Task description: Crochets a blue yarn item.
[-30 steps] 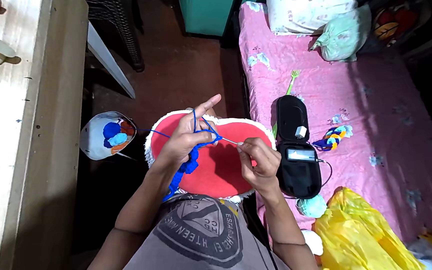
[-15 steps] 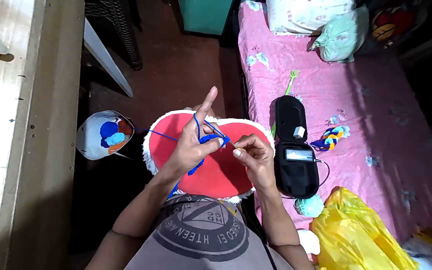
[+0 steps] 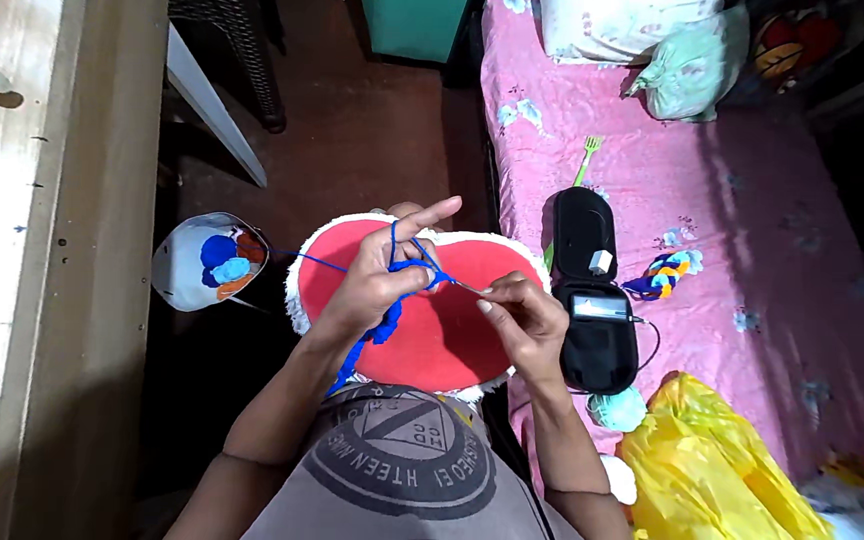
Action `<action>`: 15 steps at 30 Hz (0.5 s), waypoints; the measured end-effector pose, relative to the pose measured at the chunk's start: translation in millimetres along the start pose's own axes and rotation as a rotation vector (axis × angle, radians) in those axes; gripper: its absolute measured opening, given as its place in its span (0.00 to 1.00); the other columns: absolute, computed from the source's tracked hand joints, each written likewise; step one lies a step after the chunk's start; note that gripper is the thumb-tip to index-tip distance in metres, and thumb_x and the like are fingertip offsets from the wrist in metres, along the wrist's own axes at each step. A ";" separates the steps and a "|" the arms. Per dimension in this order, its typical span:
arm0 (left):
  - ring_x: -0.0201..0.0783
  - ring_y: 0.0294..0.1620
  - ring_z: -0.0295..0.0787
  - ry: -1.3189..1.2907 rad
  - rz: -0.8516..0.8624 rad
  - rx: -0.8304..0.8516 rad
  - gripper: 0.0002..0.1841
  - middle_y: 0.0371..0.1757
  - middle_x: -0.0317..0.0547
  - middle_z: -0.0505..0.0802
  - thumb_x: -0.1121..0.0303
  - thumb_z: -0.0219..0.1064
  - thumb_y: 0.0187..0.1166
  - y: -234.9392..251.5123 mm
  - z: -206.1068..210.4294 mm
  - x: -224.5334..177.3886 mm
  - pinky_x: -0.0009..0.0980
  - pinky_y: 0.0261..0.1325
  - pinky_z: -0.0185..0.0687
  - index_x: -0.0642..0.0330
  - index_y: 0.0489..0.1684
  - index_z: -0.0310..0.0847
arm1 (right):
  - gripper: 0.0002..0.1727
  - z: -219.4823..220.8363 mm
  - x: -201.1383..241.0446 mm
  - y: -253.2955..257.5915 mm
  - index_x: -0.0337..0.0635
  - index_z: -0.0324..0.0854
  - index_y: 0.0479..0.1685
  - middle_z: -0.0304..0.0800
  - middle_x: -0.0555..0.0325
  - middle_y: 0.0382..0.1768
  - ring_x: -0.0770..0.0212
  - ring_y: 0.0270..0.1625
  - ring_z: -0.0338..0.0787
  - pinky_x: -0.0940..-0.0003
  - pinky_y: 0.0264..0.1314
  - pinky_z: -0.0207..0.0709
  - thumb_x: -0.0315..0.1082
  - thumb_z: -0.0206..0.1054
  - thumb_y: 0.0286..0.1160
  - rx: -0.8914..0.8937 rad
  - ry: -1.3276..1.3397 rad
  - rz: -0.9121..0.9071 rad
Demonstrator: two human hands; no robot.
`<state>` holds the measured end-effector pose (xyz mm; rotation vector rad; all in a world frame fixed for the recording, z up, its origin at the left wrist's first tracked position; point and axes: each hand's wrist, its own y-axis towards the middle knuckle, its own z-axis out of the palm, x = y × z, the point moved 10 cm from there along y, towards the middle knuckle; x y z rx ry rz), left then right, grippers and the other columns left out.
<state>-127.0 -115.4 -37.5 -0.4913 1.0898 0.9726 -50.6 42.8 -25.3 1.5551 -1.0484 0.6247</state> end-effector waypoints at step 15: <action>0.21 0.31 0.85 0.631 0.373 -0.189 0.44 0.38 0.40 0.92 0.80 0.64 0.71 -10.2 24.4 -5.0 0.17 0.38 0.83 0.65 0.94 0.46 | 0.08 13.1 -11.8 10.3 0.35 0.85 0.46 0.91 0.63 0.42 0.79 0.40 0.87 0.83 0.43 0.82 0.20 0.65 0.73 -0.057 0.233 0.206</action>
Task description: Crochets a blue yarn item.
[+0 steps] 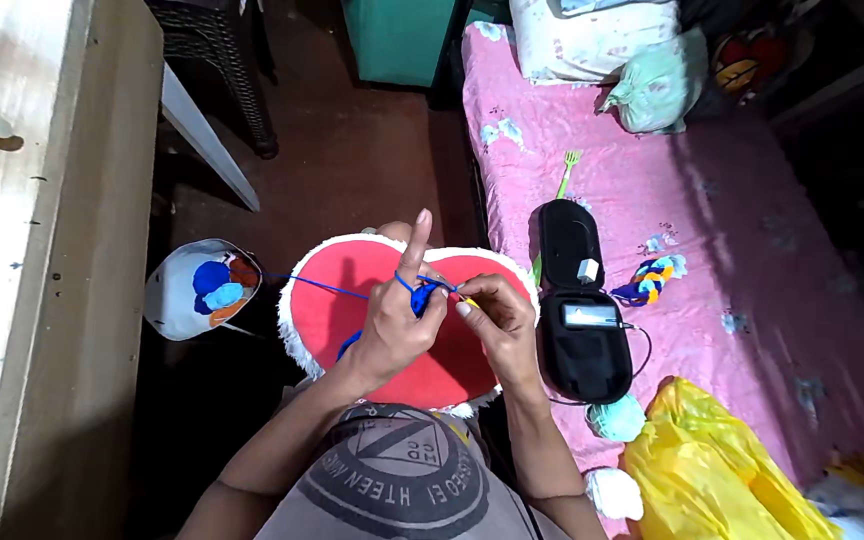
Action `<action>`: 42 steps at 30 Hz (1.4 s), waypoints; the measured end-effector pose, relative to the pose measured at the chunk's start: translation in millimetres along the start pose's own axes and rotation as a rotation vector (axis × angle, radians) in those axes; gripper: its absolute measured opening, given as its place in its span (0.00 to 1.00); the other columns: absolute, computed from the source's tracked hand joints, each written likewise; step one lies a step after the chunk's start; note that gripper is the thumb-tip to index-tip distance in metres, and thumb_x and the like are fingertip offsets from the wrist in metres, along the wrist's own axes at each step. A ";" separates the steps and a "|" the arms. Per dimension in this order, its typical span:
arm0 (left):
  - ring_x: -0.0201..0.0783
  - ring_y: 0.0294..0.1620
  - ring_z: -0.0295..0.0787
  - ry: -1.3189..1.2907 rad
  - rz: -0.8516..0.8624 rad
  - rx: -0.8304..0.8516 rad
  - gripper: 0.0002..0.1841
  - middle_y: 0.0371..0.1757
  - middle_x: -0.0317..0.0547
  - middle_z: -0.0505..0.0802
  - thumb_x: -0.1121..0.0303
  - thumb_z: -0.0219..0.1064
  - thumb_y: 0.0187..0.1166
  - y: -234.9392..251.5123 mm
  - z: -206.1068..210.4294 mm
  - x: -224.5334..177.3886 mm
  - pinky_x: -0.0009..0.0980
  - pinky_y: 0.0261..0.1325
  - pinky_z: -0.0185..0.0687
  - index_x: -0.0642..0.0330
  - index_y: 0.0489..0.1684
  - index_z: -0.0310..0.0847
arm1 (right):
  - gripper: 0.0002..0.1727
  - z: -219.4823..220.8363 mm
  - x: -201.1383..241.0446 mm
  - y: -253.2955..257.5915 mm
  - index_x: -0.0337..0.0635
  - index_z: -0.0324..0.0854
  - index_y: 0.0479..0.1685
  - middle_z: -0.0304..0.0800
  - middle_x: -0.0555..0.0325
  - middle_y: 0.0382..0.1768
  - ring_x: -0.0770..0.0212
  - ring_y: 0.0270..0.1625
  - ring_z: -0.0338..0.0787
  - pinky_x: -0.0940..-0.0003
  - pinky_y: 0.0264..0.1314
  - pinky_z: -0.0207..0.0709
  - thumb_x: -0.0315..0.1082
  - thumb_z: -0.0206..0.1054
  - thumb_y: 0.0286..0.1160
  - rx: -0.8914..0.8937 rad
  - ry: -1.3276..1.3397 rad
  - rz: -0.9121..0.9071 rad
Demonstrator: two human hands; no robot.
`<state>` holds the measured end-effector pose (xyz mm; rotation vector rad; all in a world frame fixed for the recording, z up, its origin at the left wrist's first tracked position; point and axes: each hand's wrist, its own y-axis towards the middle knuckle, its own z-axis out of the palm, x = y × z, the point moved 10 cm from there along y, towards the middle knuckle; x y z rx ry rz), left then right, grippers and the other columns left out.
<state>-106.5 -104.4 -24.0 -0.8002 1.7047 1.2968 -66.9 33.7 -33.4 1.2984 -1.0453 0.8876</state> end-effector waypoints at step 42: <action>0.38 0.52 0.92 -0.448 -0.160 0.232 0.52 0.66 0.42 0.85 0.72 0.74 0.70 12.2 -23.7 10.4 0.30 0.51 0.92 0.37 0.96 0.42 | 0.17 0.6 0.2 10.1 0.39 0.92 0.53 0.94 0.58 0.39 0.80 0.25 0.79 0.85 0.28 0.74 0.17 0.70 0.65 -0.156 0.275 0.053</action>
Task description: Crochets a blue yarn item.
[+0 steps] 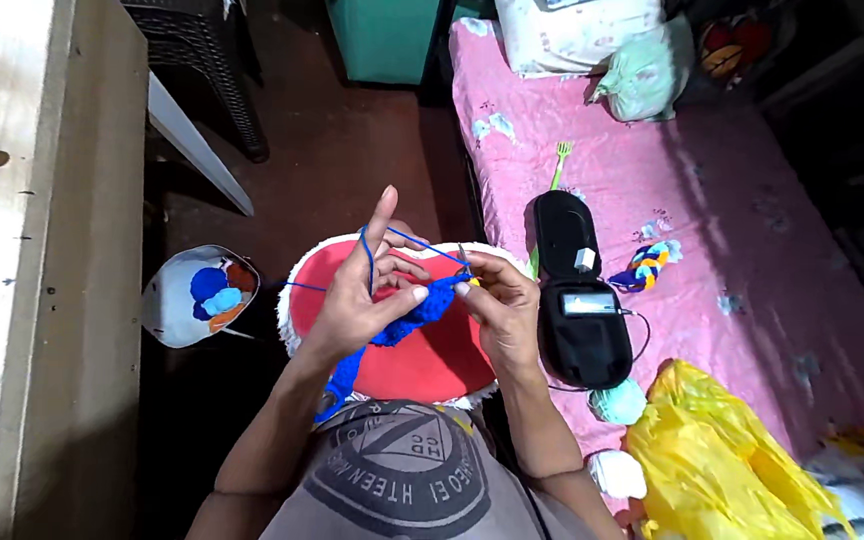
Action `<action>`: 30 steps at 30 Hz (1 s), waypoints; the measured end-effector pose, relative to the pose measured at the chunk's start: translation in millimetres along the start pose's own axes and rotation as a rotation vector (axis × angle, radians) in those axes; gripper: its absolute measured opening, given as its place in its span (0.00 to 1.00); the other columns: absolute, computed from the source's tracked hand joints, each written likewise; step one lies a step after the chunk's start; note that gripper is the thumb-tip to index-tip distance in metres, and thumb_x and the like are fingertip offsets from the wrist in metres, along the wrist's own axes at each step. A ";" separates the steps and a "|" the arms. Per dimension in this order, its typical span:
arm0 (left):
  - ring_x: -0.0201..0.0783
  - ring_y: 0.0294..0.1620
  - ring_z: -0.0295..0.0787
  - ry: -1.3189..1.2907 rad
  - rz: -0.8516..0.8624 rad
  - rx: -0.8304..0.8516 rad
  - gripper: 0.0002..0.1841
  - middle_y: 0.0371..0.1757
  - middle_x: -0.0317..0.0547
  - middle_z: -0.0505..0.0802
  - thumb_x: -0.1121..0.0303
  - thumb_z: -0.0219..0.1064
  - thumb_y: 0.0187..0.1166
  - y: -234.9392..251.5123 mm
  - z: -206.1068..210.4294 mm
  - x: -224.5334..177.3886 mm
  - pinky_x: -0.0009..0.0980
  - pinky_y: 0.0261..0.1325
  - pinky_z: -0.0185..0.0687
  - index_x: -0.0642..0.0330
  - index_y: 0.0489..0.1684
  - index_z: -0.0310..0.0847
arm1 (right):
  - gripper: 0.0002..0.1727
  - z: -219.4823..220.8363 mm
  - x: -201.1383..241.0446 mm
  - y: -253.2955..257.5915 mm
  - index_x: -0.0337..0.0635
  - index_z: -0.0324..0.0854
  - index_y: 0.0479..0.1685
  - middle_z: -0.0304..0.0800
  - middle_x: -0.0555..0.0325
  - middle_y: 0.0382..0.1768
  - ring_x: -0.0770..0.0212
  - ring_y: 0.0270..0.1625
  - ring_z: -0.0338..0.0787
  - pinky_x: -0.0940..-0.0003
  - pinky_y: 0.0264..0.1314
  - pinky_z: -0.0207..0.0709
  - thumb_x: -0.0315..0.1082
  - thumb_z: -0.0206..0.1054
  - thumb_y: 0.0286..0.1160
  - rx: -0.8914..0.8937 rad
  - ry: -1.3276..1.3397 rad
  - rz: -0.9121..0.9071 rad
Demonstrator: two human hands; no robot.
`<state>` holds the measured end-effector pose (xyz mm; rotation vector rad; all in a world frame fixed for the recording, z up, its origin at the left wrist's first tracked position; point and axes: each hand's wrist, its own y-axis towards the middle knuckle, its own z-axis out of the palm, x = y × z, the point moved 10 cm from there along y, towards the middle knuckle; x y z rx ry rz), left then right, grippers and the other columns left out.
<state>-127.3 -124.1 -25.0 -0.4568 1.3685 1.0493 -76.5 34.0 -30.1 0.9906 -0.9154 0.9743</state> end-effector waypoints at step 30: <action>0.32 0.36 0.92 -0.198 -0.178 -0.307 0.45 0.42 0.44 0.94 0.86 0.60 0.73 -16.4 -0.4 12.0 0.26 0.42 0.90 0.45 0.94 0.50 | 0.13 4.4 18.2 0.4 0.39 0.91 0.57 0.86 0.61 0.39 0.77 0.41 0.84 0.83 0.44 0.81 0.26 0.65 0.79 0.420 -0.427 -0.134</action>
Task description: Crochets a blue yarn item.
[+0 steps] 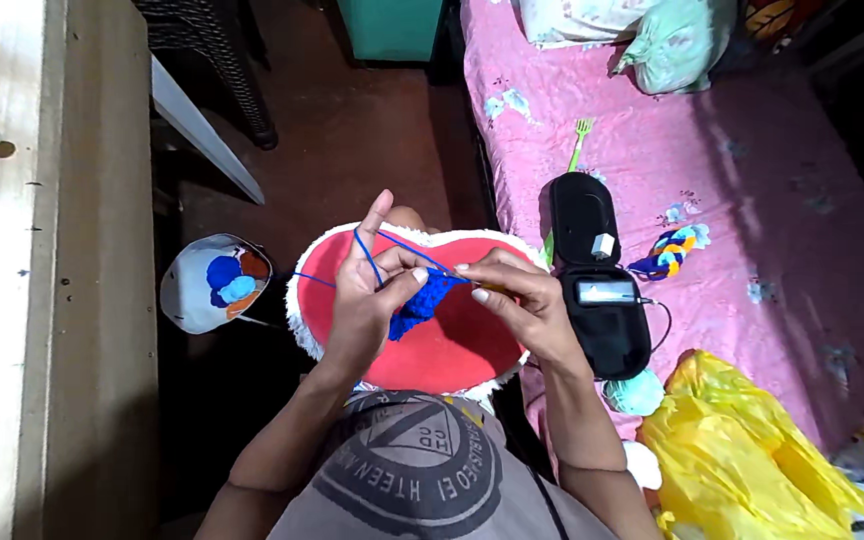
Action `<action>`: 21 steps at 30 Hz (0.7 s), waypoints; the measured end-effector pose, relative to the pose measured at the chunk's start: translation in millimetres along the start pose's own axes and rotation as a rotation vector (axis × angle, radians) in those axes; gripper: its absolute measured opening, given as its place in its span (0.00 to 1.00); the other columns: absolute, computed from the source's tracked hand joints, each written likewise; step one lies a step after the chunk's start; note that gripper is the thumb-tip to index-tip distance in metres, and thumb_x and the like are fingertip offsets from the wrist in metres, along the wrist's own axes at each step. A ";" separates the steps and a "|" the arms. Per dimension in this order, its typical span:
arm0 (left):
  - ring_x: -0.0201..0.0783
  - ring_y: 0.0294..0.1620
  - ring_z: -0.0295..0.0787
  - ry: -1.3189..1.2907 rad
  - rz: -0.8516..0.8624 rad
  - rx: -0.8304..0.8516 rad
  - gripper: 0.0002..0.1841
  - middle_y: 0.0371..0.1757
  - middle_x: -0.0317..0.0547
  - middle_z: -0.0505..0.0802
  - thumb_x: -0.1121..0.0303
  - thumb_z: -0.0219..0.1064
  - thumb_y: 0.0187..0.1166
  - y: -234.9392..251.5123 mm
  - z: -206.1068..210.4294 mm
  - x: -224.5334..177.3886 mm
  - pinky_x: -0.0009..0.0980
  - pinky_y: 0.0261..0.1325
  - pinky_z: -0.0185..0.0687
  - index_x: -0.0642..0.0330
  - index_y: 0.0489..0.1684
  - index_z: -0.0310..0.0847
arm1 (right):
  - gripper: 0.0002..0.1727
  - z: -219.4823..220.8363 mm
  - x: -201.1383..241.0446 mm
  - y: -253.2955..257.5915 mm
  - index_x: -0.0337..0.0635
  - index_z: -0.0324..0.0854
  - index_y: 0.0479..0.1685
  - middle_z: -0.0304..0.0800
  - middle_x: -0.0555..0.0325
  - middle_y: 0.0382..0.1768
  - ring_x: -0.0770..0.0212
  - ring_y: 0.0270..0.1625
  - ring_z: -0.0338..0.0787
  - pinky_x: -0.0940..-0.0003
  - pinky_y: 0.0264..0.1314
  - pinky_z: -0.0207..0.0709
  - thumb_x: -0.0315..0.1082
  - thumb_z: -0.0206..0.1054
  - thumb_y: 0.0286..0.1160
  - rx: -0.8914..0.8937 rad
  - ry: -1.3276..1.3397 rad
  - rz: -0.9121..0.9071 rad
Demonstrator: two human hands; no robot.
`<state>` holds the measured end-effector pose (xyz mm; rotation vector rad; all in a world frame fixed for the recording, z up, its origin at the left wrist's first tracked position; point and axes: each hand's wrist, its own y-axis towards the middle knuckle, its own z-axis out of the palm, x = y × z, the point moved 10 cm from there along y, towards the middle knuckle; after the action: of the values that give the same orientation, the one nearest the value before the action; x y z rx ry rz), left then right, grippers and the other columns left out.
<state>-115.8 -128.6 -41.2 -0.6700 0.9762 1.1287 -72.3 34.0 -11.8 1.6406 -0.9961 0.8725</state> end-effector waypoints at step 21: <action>0.30 0.42 0.91 0.369 0.440 -0.072 0.48 0.43 0.38 0.92 0.82 0.69 0.70 -16.4 17.7 -25.3 0.26 0.46 0.89 0.58 0.95 0.43 | 0.19 21.6 54.5 -24.7 0.50 0.96 0.54 0.84 0.52 0.28 0.61 0.24 0.80 0.73 0.22 0.69 0.24 0.63 0.74 -0.308 -1.032 -0.220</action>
<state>-97.9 -129.6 -11.1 -0.7590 1.4514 1.4592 -26.0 6.6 22.1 1.8696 -1.4839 -0.3530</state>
